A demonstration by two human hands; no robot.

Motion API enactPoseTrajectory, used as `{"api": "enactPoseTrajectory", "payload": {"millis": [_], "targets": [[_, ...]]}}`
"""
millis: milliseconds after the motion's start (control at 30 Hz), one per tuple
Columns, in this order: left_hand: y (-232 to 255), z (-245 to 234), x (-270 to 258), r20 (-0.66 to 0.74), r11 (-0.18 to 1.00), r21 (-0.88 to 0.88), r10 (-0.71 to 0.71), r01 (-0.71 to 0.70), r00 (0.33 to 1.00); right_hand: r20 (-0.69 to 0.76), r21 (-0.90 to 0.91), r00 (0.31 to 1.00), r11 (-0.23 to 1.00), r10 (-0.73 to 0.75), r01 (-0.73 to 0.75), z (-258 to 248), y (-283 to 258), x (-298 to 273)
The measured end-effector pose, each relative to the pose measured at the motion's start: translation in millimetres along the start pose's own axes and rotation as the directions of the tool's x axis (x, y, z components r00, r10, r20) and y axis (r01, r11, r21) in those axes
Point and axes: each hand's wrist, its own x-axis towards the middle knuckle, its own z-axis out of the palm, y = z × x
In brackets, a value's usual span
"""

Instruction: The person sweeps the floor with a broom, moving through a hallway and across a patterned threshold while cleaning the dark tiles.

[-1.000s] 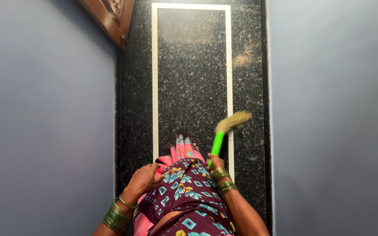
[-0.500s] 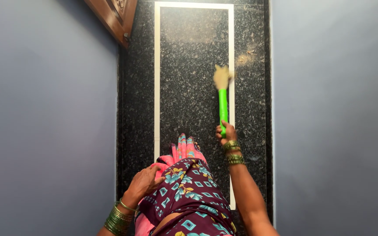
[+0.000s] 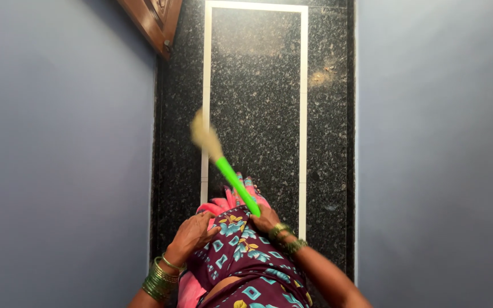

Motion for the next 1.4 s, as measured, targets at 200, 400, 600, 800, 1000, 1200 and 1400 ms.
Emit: {"api": "enactPoseTrajectory", "payload": {"millis": [200, 400, 600, 800, 1000, 1200, 1400], "targets": [[8, 4, -3, 0.0, 0.999, -0.015, 0.031, -0.031, 1.0, 0.215, -0.303, 0.975, 0.953, 0.057, 0.011, 0, -19, 35], [3, -1, -10, -0.028, 1.0, -0.024, -0.003, 0.002, 1.0, 0.049, -0.431, 0.997, 0.902, 0.053, -0.027, -45, 37, 85], [-11, -3, -9, -0.025, 0.996, -0.075, -0.043, 0.041, 0.999, -0.296, -0.295, 0.947, 0.93, 0.128, -0.218, -122, 93, 138], [-25, -21, 5, -0.035, 0.997, -0.054, -0.047, 0.045, 0.998, -0.558, -0.258, 0.83, 0.95, 0.003, -0.178, -70, 43, 152], [-52, -41, 27, -0.032, 0.998, -0.047, -0.043, 0.041, 0.999, -0.34, -0.197, 0.94, 0.977, 0.005, -0.076, -14, -75, 73], [-68, -76, 54, -0.038, 0.999, 0.026, -0.03, 0.031, 0.999, -0.024, -0.37, 0.999, 0.927, 0.047, -0.053, 3, -125, 102], [-93, -99, 69, -0.065, 0.999, 0.025, -0.022, 0.024, 0.998, -0.031, -0.389, 0.999, 0.92, 0.035, -0.044, -8, -116, 139]]}}
